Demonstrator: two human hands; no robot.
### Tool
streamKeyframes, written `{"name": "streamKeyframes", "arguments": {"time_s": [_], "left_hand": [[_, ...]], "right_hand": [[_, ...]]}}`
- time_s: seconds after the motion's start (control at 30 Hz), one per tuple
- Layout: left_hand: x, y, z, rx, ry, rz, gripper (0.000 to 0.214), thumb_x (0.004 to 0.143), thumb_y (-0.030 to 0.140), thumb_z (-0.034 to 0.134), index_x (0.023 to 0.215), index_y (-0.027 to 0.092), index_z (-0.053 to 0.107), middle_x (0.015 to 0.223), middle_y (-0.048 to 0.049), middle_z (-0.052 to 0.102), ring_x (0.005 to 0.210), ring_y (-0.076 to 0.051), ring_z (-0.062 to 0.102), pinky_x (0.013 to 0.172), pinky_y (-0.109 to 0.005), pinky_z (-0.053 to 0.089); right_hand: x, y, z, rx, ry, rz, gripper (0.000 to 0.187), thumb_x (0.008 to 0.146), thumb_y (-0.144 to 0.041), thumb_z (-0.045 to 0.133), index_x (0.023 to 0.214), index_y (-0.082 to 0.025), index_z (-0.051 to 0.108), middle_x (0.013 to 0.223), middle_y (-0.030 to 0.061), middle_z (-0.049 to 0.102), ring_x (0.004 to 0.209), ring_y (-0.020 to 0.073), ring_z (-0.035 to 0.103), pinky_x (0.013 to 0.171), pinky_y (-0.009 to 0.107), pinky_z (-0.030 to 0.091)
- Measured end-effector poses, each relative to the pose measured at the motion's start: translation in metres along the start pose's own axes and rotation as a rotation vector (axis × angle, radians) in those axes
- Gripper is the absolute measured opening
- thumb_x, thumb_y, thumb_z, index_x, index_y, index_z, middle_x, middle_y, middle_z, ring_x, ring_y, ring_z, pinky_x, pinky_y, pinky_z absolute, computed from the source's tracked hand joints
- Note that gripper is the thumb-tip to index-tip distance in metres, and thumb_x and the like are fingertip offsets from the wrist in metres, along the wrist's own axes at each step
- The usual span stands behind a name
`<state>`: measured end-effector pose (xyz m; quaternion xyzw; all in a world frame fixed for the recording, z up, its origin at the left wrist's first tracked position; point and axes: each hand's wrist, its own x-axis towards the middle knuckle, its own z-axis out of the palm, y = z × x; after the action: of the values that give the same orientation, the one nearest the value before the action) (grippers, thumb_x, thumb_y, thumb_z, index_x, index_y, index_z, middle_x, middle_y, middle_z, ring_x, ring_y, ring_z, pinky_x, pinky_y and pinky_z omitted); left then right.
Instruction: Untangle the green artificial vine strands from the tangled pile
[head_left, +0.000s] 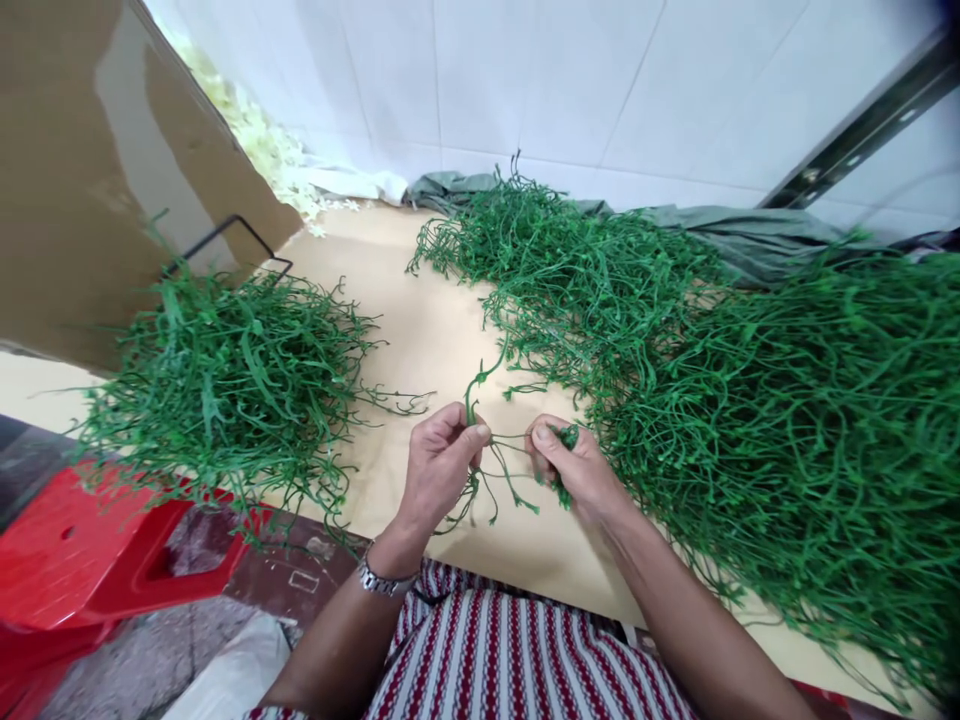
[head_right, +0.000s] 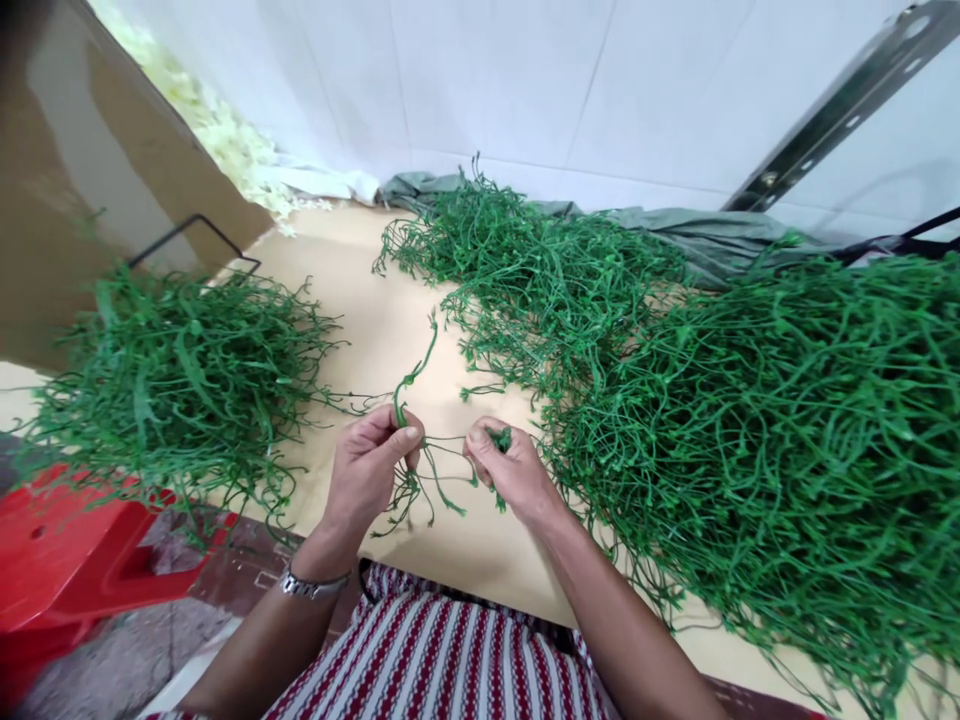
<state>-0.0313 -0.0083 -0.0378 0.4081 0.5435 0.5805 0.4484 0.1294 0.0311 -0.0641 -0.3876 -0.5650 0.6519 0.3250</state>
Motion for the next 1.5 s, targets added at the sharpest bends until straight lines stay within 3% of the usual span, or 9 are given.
{"name": "streamKeyframes", "arguments": {"time_s": [0.13,0.23,0.33,0.53,0.67,0.8,1.03,1.27,1.5], "left_hand": [[0.003,0.002,-0.007,0.047,0.030,0.024,0.016,0.076,0.023,0.055,0.063,0.015,0.052,0.050,0.0044,0.043,0.047,-0.008,0.037,0.047,-0.021,0.029],[0.005,0.007,-0.011,0.114,0.044,0.037,0.017,0.077,0.024,0.054,0.063,0.015,0.051,0.051,0.0047,0.040,0.047,-0.008,0.035,0.047,-0.021,0.028],[0.006,0.012,-0.011,0.226,0.046,0.056,0.018,0.076,0.024,0.054,0.060,0.016,0.050,0.050,0.0050,0.037,0.047,-0.008,0.033,0.046,-0.021,0.026],[0.002,0.013,0.000,0.284,-0.056,0.004,0.020,0.073,0.025,0.056,0.057,0.015,0.050,0.049,0.0058,0.033,0.046,-0.007,0.029,0.044,-0.021,0.023],[-0.001,0.012,0.004,0.216,-0.110,-0.068,0.024,0.071,0.025,0.057,0.052,0.014,0.047,0.047,0.0055,0.034,0.046,-0.007,0.029,0.043,-0.020,0.023],[-0.003,0.012,0.005,0.191,-0.197,-0.102,0.031,0.069,0.024,0.058,0.046,0.015,0.039,0.044,0.0063,0.030,0.044,-0.005,0.025,0.041,-0.020,0.018],[-0.008,0.008,0.005,-0.056,-0.288,-0.166,0.026,0.071,0.030,0.061,0.053,0.014,0.049,0.042,0.0041,0.043,0.040,-0.006,0.036,0.041,-0.020,0.026],[-0.014,0.009,0.014,-0.362,-0.143,-0.171,0.021,0.069,0.028,0.065,0.059,0.014,0.054,0.044,0.0043,0.046,0.036,-0.005,0.038,0.038,-0.019,0.031],[-0.017,0.013,0.025,-0.445,0.003,-0.122,0.022,0.066,0.029,0.067,0.057,0.014,0.054,0.044,0.0044,0.045,0.034,-0.005,0.038,0.034,-0.018,0.031]], "right_hand": [[0.001,-0.001,0.002,0.083,0.058,-0.034,0.036,0.079,-0.047,0.055,0.062,-0.018,0.042,0.045,-0.0077,0.033,0.039,0.0057,0.029,0.040,0.019,0.024],[0.002,-0.008,-0.003,0.202,0.288,-0.106,0.038,0.080,-0.046,0.054,0.061,-0.020,0.034,0.048,-0.0077,0.031,0.039,0.0064,0.029,0.038,0.019,0.025],[0.001,-0.021,-0.009,0.034,0.398,-0.228,0.033,0.084,-0.044,0.049,0.064,-0.020,0.040,0.056,-0.0043,0.039,0.044,0.0077,0.033,0.041,0.020,0.027],[-0.002,-0.045,0.002,-0.536,0.071,-0.327,0.016,0.086,-0.033,0.050,0.079,-0.018,0.053,0.067,-0.0008,0.053,0.058,0.0102,0.045,0.054,0.021,0.034],[0.000,-0.041,0.011,-0.745,-0.062,-0.328,0.013,0.079,-0.029,0.060,0.081,-0.018,0.054,0.072,-0.0012,0.056,0.061,0.0100,0.046,0.058,0.021,0.033],[0.000,-0.033,0.007,-0.815,-0.187,-0.429,0.014,0.082,-0.020,0.051,0.069,-0.017,0.047,0.064,-0.0028,0.046,0.058,0.0089,0.040,0.055,0.020,0.029],[-0.002,-0.037,0.001,-0.443,-0.360,-0.342,0.022,0.085,-0.024,0.048,0.064,-0.016,0.049,0.059,-0.0039,0.043,0.054,0.0078,0.038,0.052,0.020,0.030],[-0.003,-0.022,0.011,-0.040,-0.210,-0.272,0.025,0.083,-0.036,0.053,0.069,-0.015,0.054,0.056,-0.0033,0.046,0.049,0.0078,0.039,0.047,0.021,0.030],[-0.006,-0.014,0.023,0.234,-0.133,-0.262,0.020,0.081,-0.033,0.057,0.071,-0.016,0.056,0.052,-0.0040,0.045,0.046,0.0084,0.042,0.044,0.021,0.032]]}}
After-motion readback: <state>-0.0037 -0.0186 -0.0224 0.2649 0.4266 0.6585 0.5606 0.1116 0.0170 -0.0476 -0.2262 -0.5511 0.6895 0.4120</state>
